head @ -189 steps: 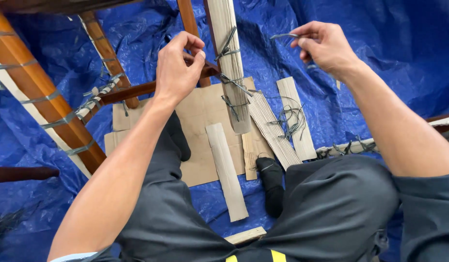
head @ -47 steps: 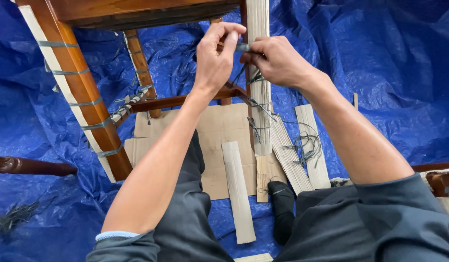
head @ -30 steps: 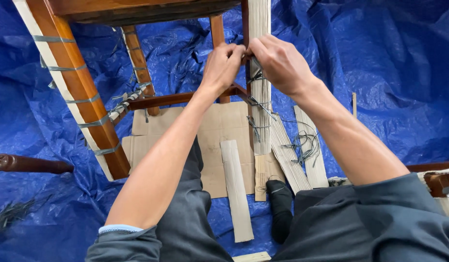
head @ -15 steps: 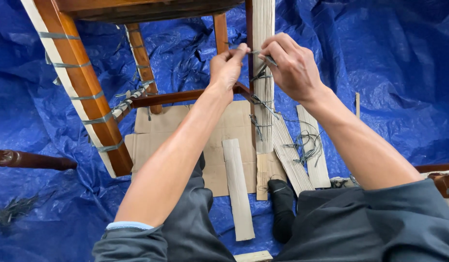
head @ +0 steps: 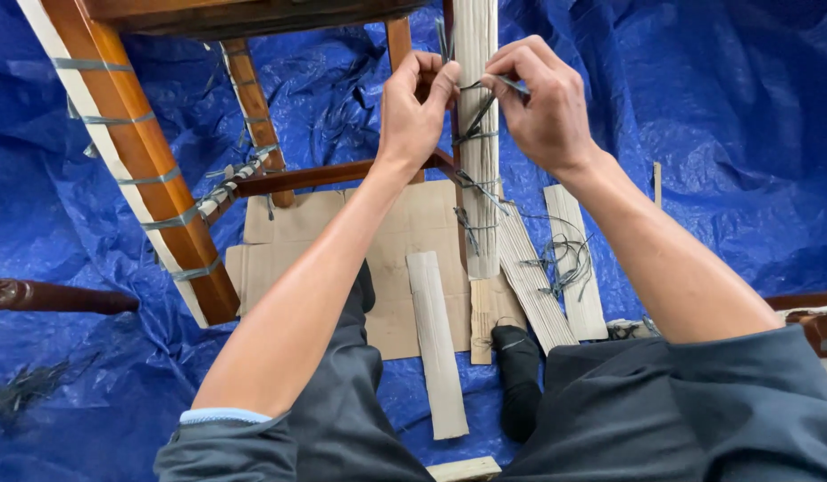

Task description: Securing cardboard padding to the legs and frame of a wooden chair using string to prepare it for shipping or transport.

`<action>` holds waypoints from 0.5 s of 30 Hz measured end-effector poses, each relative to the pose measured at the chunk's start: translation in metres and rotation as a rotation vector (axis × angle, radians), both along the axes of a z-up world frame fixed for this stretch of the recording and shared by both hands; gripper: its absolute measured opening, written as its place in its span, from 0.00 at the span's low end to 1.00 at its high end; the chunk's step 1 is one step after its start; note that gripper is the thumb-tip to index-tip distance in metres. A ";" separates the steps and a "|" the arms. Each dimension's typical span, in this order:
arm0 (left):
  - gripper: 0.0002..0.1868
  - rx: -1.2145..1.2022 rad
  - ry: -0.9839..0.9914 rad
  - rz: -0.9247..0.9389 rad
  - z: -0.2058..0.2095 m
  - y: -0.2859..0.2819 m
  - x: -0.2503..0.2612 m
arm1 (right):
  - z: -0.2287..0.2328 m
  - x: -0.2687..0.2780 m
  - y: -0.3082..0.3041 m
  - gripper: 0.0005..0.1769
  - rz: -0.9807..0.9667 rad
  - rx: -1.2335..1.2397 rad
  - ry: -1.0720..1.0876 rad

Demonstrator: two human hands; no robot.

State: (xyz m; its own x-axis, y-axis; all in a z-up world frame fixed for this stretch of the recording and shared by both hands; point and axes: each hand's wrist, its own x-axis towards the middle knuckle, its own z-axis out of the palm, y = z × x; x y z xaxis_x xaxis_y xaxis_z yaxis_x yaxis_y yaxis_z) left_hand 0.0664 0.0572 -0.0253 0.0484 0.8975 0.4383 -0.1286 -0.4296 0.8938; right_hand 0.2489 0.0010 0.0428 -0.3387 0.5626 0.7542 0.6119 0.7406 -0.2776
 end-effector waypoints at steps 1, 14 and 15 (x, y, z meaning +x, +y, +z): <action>0.12 0.003 0.001 -0.002 0.009 -0.003 -0.001 | 0.002 -0.003 0.004 0.07 -0.002 0.003 0.001; 0.11 0.144 0.180 0.130 0.014 -0.012 -0.006 | -0.008 -0.019 0.008 0.13 -0.061 -0.132 0.097; 0.11 0.150 0.182 0.129 0.013 -0.011 -0.006 | -0.010 -0.019 0.007 0.14 -0.082 -0.136 0.069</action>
